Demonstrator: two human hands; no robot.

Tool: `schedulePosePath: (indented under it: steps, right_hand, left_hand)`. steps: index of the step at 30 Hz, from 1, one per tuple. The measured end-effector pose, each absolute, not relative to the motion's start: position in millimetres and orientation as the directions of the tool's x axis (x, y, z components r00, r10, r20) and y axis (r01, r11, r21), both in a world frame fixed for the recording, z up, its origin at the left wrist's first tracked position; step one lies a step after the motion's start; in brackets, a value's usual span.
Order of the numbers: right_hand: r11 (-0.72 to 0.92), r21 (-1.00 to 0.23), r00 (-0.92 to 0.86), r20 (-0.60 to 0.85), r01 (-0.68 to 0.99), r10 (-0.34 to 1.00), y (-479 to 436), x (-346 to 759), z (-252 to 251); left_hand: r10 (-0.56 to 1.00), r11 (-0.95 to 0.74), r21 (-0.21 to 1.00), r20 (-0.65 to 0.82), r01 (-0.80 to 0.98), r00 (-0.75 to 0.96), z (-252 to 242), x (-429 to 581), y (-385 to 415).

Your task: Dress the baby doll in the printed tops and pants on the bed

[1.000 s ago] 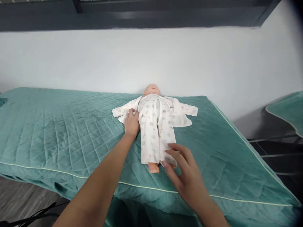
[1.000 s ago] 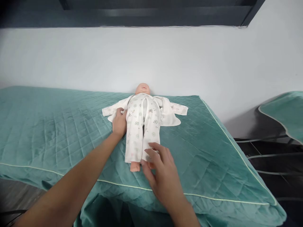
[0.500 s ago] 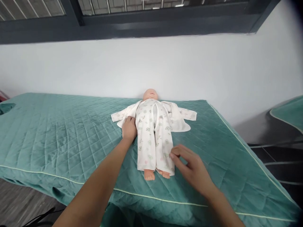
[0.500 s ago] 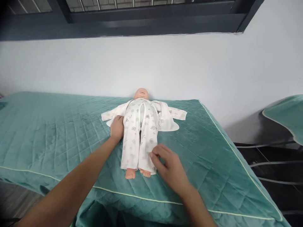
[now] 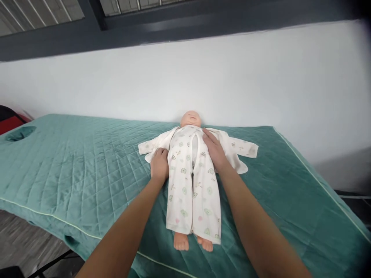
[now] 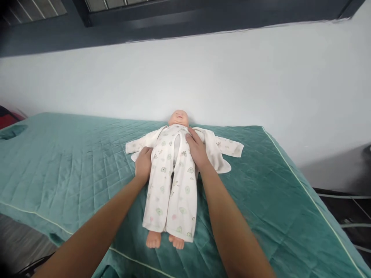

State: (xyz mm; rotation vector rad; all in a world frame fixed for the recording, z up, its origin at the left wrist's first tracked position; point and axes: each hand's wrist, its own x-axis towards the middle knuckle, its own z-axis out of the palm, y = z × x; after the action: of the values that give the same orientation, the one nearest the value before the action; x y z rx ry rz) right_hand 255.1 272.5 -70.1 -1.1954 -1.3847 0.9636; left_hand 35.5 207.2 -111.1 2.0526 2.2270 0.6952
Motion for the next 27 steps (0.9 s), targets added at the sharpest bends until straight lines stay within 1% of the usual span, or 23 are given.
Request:
schedulePosePath:
  steps: [3,7,11,13,15,17,19,21,25,27]
  right_hand:
    - [0.213,-0.969,0.024,0.218,0.129,0.976,276,262,-80]
    - [0.288,-0.946,0.116,0.306,0.15,0.945,285,268,-93]
    - [0.344,-0.932,0.091,0.354,0.109,0.931,291,270,-103]
    - [0.365,-0.921,0.098,0.38,0.138,0.92,290,271,-106]
    - [0.365,-0.901,0.141,0.403,0.235,0.904,284,274,-108]
    - [0.328,-0.853,0.173,0.424,0.406,0.889,274,276,-109]
    - [0.282,-0.75,0.124,0.434,0.598,0.892,259,278,-110]
    - [0.271,-0.638,0.025,0.415,0.721,0.91,238,280,-111]
    - [0.309,-0.537,-0.105,0.376,0.785,0.921,190,284,-114]
    - [0.302,-0.479,-0.133,0.354,0.824,0.926,171,286,-115]
  left_hand:
    - [0.953,0.041,0.352,0.269,0.935,-0.143,-110,36,209]
    - [0.95,0.054,0.376,0.265,0.925,-0.163,-109,36,209]
    - [0.952,0.044,0.384,0.264,0.922,-0.156,-110,35,209]
    - [0.953,0.039,0.369,0.267,0.929,-0.146,-110,34,209]
    - [0.953,0.039,0.334,0.271,0.942,-0.135,-109,34,209]
    - [0.955,0.033,0.3,0.271,0.953,-0.118,-109,35,208]
    - [0.961,-0.002,0.272,0.266,0.962,-0.073,-108,37,204]
    - [0.965,-0.073,0.26,0.263,0.963,0.002,-108,37,196]
    - [0.932,-0.319,0.213,0.244,0.923,0.266,-113,29,168]
    - [0.894,-0.429,0.189,0.23,0.883,0.385,-115,22,154]
